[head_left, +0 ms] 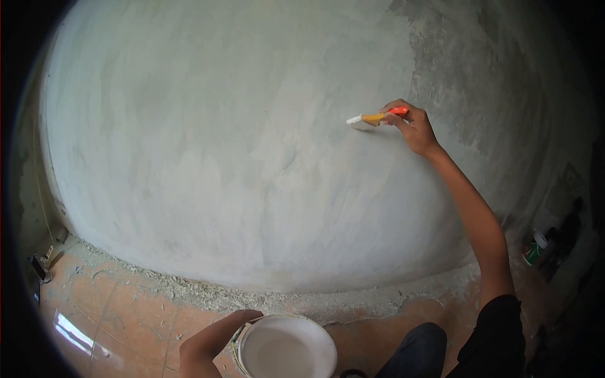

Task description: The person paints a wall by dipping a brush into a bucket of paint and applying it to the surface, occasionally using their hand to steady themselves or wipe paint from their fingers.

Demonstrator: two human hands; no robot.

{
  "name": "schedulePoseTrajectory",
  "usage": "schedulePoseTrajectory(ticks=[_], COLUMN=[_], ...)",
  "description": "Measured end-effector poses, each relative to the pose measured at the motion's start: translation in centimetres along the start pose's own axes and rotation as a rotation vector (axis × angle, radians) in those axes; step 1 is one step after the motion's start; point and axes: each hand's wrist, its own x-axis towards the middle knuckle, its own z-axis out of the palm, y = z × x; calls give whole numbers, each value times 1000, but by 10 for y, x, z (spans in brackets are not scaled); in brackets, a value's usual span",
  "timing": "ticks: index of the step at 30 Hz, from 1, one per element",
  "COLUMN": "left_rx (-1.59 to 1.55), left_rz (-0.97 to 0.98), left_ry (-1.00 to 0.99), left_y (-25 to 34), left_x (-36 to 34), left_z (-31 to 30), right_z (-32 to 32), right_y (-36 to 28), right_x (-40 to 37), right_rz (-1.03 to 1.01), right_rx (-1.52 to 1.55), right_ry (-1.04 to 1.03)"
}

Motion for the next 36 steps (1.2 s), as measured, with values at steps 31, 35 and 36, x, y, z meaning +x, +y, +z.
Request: schedulePoseTrajectory(ticks=[31, 35, 36], left_rx=[20, 40, 31], left_rz=[-4, -14, -42], left_ry=[-13, -35, -12], left_y=[3, 9, 8], left_x=[-6, -9, -11], left_z=[-1, -5, -6], right_z=[31, 13, 4], right_y=[-33, -13, -9], right_x=[95, 128, 136], right_rz=[-33, 9, -43], right_rx=[212, 146, 52], right_ry=[48, 104, 193])
